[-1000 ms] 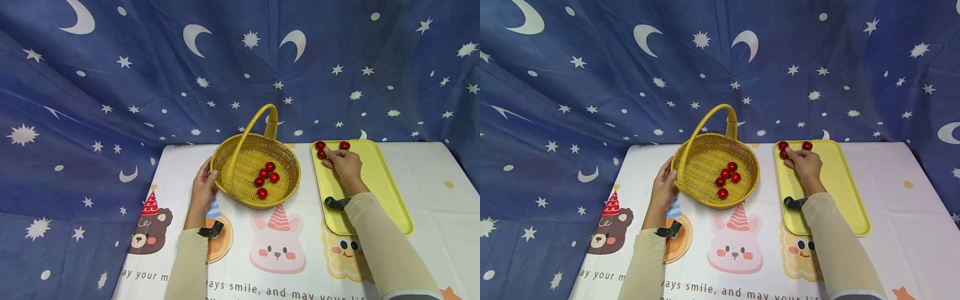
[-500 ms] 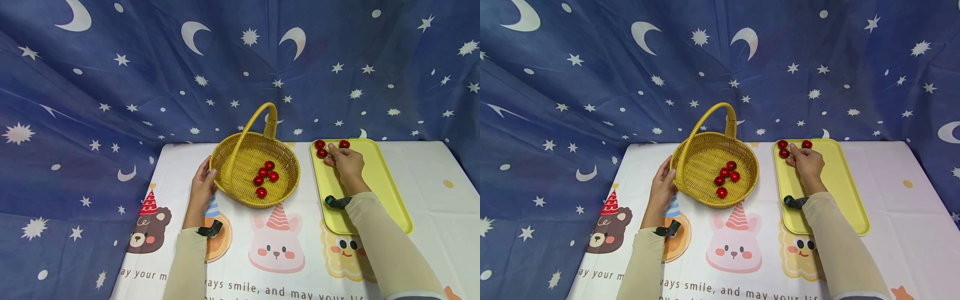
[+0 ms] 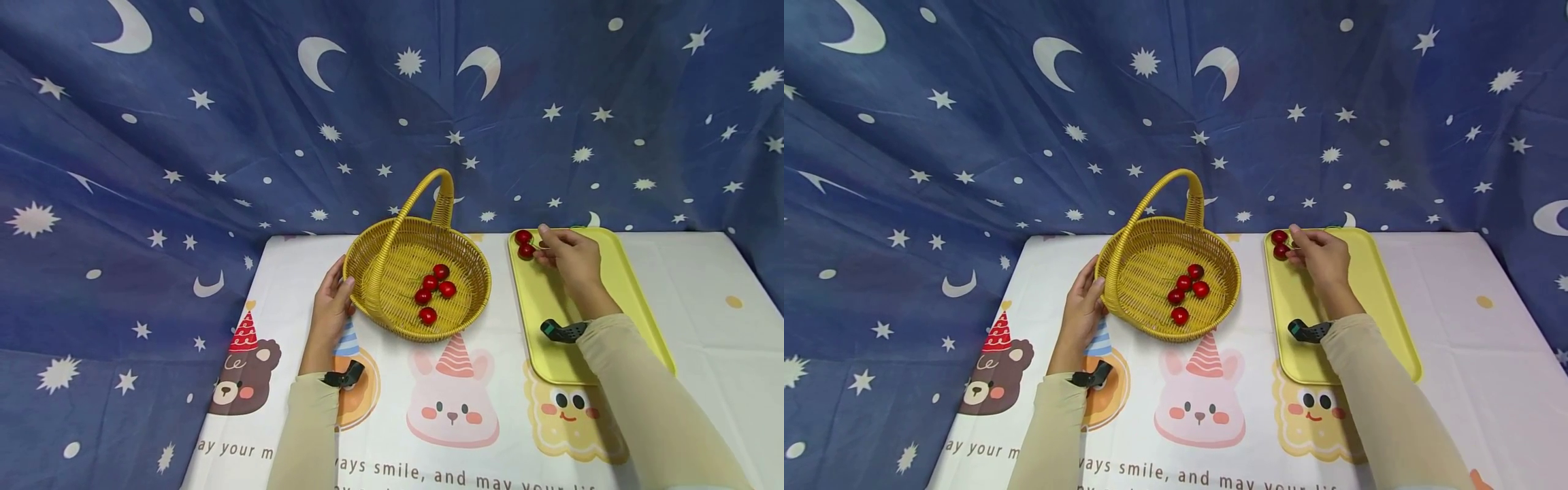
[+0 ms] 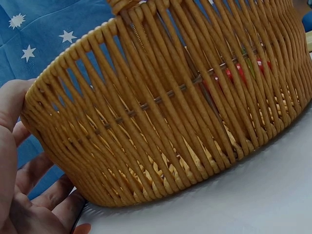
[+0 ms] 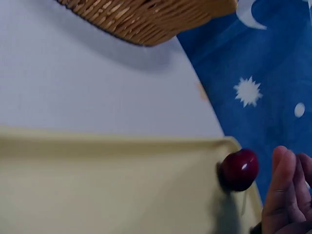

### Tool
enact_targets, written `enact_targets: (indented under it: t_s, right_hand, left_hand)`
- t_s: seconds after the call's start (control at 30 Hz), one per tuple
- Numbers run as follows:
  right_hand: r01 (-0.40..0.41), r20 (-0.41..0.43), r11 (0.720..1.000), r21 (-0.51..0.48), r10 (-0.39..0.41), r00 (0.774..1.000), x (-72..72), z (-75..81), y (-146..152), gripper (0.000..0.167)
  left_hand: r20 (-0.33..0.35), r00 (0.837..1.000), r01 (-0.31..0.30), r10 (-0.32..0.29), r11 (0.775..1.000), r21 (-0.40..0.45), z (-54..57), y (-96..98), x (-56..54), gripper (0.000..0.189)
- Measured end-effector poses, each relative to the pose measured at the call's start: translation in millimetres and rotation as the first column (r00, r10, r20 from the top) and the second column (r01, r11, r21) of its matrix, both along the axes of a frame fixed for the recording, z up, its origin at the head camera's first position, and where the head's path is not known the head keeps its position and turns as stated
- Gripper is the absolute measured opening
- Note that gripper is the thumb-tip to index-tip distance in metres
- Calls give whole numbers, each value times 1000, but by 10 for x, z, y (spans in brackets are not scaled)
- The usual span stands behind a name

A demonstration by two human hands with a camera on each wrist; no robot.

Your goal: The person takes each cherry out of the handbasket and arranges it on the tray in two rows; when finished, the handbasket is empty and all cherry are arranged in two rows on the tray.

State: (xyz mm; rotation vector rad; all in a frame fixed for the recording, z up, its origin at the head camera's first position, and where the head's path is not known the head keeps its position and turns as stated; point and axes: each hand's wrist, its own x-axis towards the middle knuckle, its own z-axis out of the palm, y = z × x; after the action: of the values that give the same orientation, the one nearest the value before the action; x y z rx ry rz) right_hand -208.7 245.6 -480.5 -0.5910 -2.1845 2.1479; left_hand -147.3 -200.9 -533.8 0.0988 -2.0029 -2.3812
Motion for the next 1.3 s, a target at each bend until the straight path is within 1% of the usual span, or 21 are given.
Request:
enact_targets:
  t_s: [0.1,0.17,0.27,0.37,0.53,0.63,0.73,0.8,0.9,1.03,1.13,1.3]
  right_hand:
    - [-93,-14,993,69,94,995,3,96,-42,57]
    - [-156,-28,984,87,159,987,8,156,-77,59]
    - [-243,-47,963,115,250,967,16,241,-136,61]
    - [-322,-57,934,155,334,941,16,318,-197,62]
    - [-407,-47,886,224,427,903,6,445,-307,60]
    - [-442,-22,857,264,464,886,3,527,-377,57]
    - [-480,11,820,310,502,865,-9,610,-443,55]
    - [-507,34,786,354,531,847,-21,675,-497,54]
    - [-552,49,718,424,591,805,-47,761,-591,50]
    - [-595,55,610,523,673,738,-96,848,-730,43]
    - [-620,85,525,583,720,689,-130,899,-843,39]
    - [-679,164,391,621,782,601,-186,937,-1008,41]
  left_hand:
    - [-3,1000,1,-1,1000,3,-2,-3,-1,55]
    - [1,1000,0,0,1000,3,0,-3,0,55]
    - [7,1000,-3,3,1000,9,10,4,4,55]
    - [12,1000,-2,2,1000,9,21,11,8,55]
    - [8,1000,-8,8,1000,3,27,18,8,55]
    - [2,1000,-7,7,1000,13,25,17,9,56]
    - [2,1000,1,-1,1000,31,21,13,10,56]
    - [2,1000,2,-2,999,33,19,10,10,55]
    - [0,1000,0,0,999,38,12,8,11,54]
    - [-2,1000,1,-1,999,34,11,8,12,55]
    - [-4,1000,3,-3,999,32,16,10,13,57]
    - [-6,1000,3,-2,999,45,30,23,14,57]
